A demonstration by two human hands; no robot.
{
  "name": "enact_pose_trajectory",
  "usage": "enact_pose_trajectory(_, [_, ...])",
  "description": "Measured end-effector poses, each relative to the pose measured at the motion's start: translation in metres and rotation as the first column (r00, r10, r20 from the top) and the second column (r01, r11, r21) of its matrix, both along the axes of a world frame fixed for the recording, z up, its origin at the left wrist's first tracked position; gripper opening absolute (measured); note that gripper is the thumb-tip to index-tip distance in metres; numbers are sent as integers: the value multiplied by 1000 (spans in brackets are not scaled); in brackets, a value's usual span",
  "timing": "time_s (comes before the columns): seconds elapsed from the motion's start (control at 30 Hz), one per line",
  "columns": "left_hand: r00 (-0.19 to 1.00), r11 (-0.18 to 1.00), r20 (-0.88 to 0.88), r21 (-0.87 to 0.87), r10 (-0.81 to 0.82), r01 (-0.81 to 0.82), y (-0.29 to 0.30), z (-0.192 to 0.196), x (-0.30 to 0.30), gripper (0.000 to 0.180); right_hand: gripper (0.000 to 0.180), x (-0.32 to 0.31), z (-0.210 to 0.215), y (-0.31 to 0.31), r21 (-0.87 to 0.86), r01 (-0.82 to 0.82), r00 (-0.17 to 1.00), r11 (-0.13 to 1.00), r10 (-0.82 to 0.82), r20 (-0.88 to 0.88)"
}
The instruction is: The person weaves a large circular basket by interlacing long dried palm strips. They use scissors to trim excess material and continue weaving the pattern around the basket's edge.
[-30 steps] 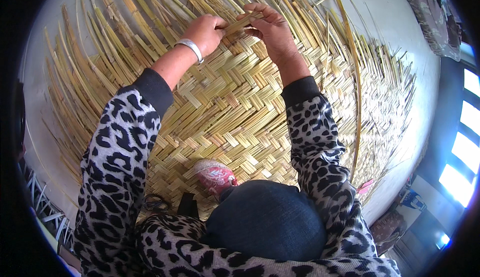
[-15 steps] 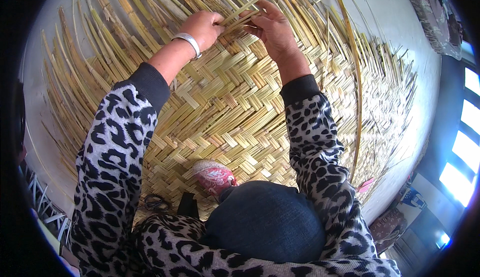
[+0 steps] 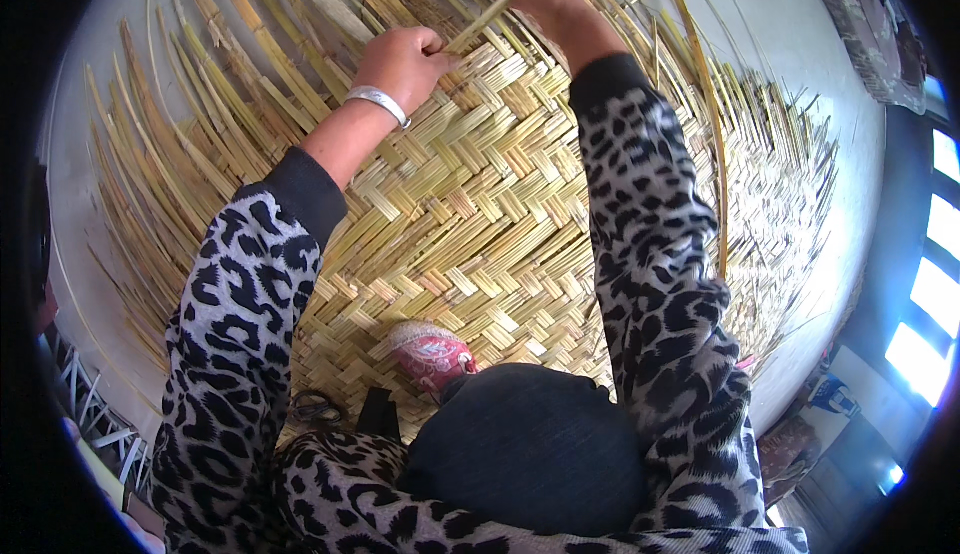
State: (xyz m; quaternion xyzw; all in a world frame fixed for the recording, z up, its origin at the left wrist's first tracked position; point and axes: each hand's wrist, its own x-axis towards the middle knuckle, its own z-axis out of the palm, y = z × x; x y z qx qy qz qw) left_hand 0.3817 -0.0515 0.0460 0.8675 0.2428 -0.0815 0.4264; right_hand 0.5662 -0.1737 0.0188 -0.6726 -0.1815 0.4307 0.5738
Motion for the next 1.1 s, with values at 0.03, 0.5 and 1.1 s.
enact_pose_trajectory(0.03, [998,998,27,-11,55,-55,-2,-1,-1,21,46,4,-9,10,40,-136,983,990,130,127])
enact_pose_trajectory(0.5, [805,823,189,-224,562,-522,-25,-31,-9,19,43,-2,-7,46,3,-117,956,993,114,-269])
enact_pose_trajectory(1.1, [955,981,249,66,159,-180,-21,-13,-14,23,47,15,-13,45,-10,-217,931,976,204,-303])
